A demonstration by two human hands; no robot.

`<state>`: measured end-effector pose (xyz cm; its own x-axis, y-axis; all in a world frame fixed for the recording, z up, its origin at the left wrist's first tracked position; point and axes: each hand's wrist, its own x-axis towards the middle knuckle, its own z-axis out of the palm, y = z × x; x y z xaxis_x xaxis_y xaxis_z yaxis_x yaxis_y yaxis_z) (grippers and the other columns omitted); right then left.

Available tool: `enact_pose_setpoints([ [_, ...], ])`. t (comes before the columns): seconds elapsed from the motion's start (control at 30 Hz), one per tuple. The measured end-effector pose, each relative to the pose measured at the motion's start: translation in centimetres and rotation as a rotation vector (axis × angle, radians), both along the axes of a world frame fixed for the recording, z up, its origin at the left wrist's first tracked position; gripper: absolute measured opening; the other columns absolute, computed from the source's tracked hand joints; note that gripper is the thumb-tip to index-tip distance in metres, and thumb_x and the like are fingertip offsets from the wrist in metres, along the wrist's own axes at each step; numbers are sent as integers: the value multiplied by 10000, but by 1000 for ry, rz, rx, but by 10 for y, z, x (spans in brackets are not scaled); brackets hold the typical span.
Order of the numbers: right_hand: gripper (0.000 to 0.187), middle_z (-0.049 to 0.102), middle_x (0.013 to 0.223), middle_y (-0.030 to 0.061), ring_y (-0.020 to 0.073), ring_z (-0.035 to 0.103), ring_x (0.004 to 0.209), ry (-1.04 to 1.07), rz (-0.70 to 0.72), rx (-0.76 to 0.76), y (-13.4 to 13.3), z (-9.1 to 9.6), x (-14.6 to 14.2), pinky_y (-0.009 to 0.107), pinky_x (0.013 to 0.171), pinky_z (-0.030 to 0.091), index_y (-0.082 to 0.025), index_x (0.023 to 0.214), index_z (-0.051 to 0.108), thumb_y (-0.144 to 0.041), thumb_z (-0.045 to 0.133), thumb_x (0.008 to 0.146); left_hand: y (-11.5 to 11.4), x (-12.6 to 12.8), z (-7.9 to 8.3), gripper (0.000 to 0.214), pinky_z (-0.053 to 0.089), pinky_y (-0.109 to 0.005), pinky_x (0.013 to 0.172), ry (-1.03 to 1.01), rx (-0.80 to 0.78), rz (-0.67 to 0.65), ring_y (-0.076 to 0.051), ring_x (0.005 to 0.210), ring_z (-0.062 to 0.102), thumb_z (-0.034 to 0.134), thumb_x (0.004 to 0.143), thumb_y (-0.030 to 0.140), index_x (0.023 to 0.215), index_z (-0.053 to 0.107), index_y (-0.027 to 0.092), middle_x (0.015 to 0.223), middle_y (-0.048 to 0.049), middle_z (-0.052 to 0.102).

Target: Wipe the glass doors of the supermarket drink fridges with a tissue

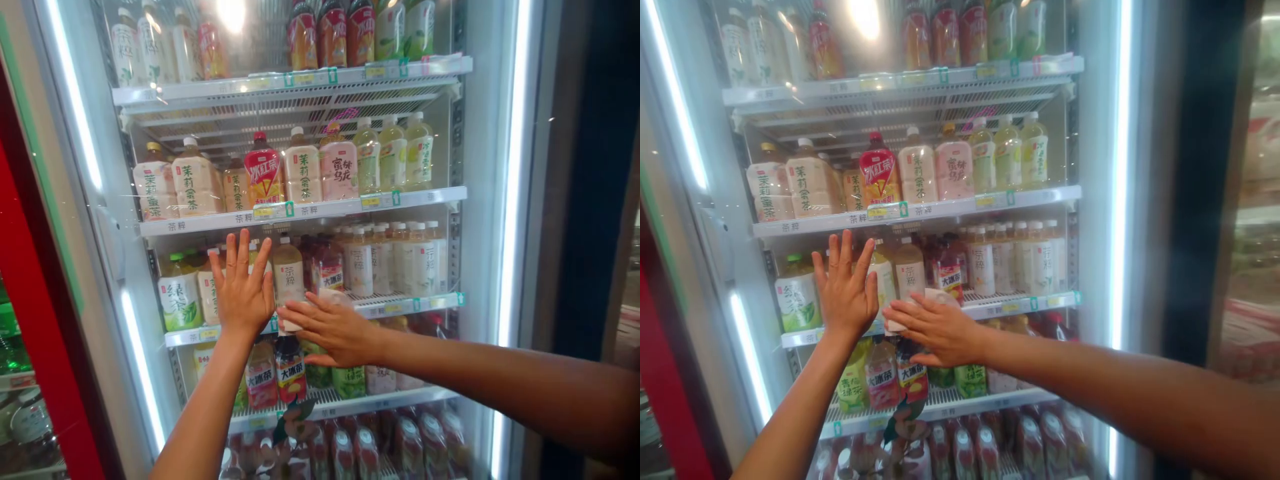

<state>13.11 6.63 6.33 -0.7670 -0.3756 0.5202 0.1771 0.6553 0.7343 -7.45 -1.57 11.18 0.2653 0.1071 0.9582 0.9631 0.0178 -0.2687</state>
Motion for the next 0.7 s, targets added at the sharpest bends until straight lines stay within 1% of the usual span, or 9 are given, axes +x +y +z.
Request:
enact_pose_setpoints([
  [0.03, 662, 377, 1654, 91, 226, 230, 1579, -46, 9, 26, 3, 9, 2, 458, 1301, 198, -122, 1497, 479, -563, 460, 1004, 0, 0, -1, 687, 27, -559, 1305, -2, -3, -6, -246, 1598, 103, 508, 976, 258, 1607, 251, 344, 1709, -25, 135],
  [0.1, 693, 329, 1678, 72, 219, 201, 1588, 3, -34, -1, 12, 51, 3, 485, 1303, 180, -161, 1563, 381, -578, 429, 1011, 0, 1, -1, 683, 32, -563, 1305, -4, -7, -9, -244, 1598, 99, 507, 975, 253, 1605, 260, 337, 1708, -24, 131],
  [0.17, 747, 226, 1715, 78, 259, 121, 1605, 238, -135, -126, 18, 103, -1, 572, 1293, 130, -185, 1612, 265, -622, 375, 1016, 0, 1, -1, 673, 36, -562, 1306, -5, -5, -5, -240, 1599, 91, 506, 975, 252, 1603, 275, 327, 1708, -25, 127],
  [0.23, 797, 166, 1729, 93, 302, 74, 1607, 416, -180, -200, 19, 132, -8, 635, 1275, 82, -172, 1627, 206, -658, 344, 1010, 0, 1, -2, 667, 31, -557, 1308, -9, -6, -3, -238, 1600, 85, 507, 975, 253, 1601, 287, 320, 1708, -26, 128],
  [0.3, 840, 155, 1730, 104, 306, 59, 1608, 437, -177, -211, 14, 122, -14, 630, 1279, 81, -165, 1629, 196, -692, 349, 993, 0, 0, -4, 670, 28, -549, 1309, -14, -10, -14, -240, 1600, 89, 509, 971, 251, 1601, 290, 321, 1708, -25, 132],
  [0.43, 821, 299, 1680, 149, 270, 126, 1603, 143, -65, -130, -1, 32, -14, 537, 1291, 193, -118, 1581, 339, -649, 476, 971, -6, -5, -20, 699, 52, -530, 1314, -19, -21, -23, -240, 1599, 101, 516, 961, 229, 1609, 269, 310, 1707, -22, 142],
  [0.5, 761, 381, 1642, 149, 246, 186, 1592, -10, -6, -90, -3, 5, -9, 500, 1284, 235, -107, 1545, 408, -592, 528, 970, -9, -7, -31, 705, 58, -527, 1313, -16, -30, -11, -242, 1599, 97, 521, 959, 224, 1611, 264, 298, 1705, -27, 153],
  [0.57, 734, 387, 1644, 118, 218, 211, 1585, -77, 8, -79, -1, 10, -6, 479, 1288, 233, -138, 1554, 398, -571, 530, 976, -13, -10, -41, 706, 58, -526, 1313, -17, -42, -3, -244, 1599, 93, 522, 959, 226, 1612, 262, 289, 1701, -32, 165],
  [0.7, 817, 239, 1706, 117, 262, 107, 1606, 190, -90, -167, 4, 60, -11, 547, 1303, 134, -152, 1613, 266, -636, 462, 985, -18, -13, -54, 714, 45, -515, 1315, -25, -45, -4, -235, 1600, 81, 521, 958, 214, 1615, 250, 286, 1700, -29, 163],
])
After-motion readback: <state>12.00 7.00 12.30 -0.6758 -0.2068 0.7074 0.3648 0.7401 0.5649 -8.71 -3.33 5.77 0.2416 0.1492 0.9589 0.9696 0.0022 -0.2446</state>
